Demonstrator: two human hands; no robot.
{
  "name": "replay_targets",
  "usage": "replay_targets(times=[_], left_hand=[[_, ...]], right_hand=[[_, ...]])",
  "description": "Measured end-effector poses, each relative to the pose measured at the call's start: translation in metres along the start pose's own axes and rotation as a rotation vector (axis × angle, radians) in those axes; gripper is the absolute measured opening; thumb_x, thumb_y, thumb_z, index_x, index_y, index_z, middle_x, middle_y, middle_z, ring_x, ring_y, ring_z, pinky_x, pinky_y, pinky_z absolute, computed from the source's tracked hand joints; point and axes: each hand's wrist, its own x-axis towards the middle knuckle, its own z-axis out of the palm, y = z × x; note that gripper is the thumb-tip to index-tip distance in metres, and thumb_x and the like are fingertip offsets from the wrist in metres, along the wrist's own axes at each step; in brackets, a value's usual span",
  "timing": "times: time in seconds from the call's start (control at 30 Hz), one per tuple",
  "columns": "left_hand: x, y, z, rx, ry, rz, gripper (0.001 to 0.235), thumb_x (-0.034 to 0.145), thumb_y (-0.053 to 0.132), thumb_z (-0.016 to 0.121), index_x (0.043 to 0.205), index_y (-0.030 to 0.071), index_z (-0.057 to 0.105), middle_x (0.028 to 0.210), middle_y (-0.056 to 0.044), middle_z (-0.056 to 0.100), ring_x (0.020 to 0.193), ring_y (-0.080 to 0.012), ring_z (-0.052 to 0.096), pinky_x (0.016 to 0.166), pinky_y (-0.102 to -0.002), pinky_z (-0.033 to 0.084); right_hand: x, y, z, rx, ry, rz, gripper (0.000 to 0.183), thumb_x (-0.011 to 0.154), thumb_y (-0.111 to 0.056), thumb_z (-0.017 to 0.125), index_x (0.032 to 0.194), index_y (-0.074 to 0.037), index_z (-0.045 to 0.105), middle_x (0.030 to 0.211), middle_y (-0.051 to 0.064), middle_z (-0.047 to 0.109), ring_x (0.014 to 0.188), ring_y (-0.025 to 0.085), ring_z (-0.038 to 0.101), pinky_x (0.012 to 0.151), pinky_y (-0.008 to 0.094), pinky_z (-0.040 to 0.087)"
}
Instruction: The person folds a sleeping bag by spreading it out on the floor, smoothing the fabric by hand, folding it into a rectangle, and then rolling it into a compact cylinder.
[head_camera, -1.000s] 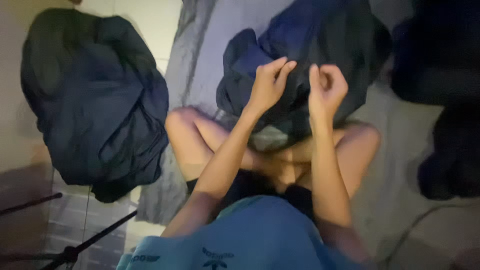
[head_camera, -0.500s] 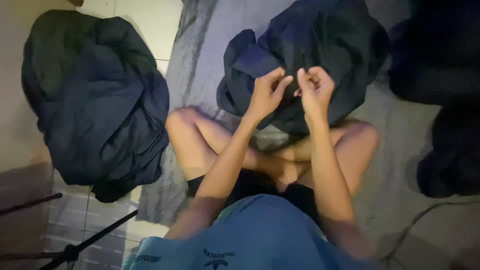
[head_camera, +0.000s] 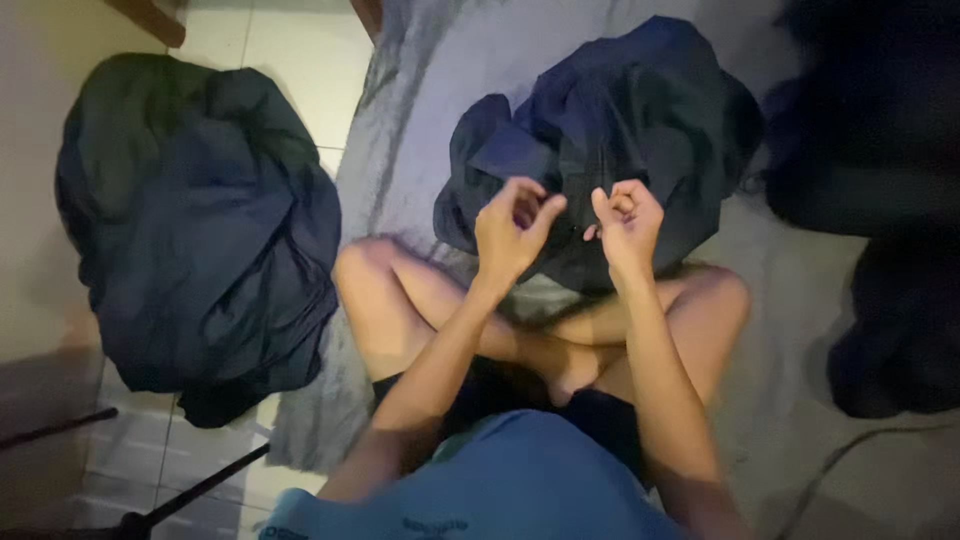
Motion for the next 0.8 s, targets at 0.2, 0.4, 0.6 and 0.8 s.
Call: replay_targets(times=[0.2, 0.4, 0.6, 0.8], left_hand=[[-0.028, -0.064, 0.027, -0.098, -0.104, 0.015, 0.014, 0.101, 0.021, 0.081, 0.098, 0.008, 0.076, 0.074, -0.013, 0.071, 0.075, -0.0348, 0.071, 0.068, -0.045, 0.055], [-0.004, -0.04, 0.031, -0.357, -0.062, 0.018, 0.027, 0.107, 0.009, 0.072, 0.081, 0.014, 0.067, 0.058, -0.001, 0.058, 0.064, -0.0074, 0.059, 0.059, -0.024, 0.043], [0.028, 0.002, 0.004, -0.313, 0.024, 0.112, 0.006, 0.105, 0.012, 0.076, 0.102, 0.012, 0.071, 0.078, -0.008, 0.07, 0.069, -0.0158, 0.062, 0.064, -0.033, 0.051], [-0.005, -0.013, -0.003, -0.178, -0.03, 0.071, 0.021, 0.098, 0.026, 0.086, 0.107, 0.013, 0.071, 0.081, -0.008, 0.077, 0.067, -0.0289, 0.073, 0.058, -0.037, 0.054]], right_hand=[[-0.027, 0.001, 0.012, 0.088, 0.021, 0.08, 0.027, 0.106, -0.005, 0.08, 0.116, -0.009, 0.056, 0.09, 0.003, 0.062, 0.063, 0.014, 0.068, 0.058, 0.022, 0.055], [-0.045, -0.007, 0.007, -0.176, -0.044, -0.076, 0.021, 0.102, -0.011, 0.088, 0.101, -0.008, 0.067, 0.076, 0.003, 0.06, 0.065, 0.011, 0.065, 0.057, 0.024, 0.046], [-0.028, -0.045, 0.005, 0.143, -0.105, 0.05, 0.022, 0.102, -0.004, 0.087, 0.094, -0.003, 0.066, 0.075, 0.012, 0.072, 0.054, 0.022, 0.073, 0.045, 0.027, 0.056], [-0.004, -0.046, 0.0, 0.229, -0.042, 0.067, 0.021, 0.109, -0.016, 0.08, 0.106, -0.004, 0.064, 0.086, 0.011, 0.074, 0.065, 0.025, 0.079, 0.058, 0.029, 0.067]])
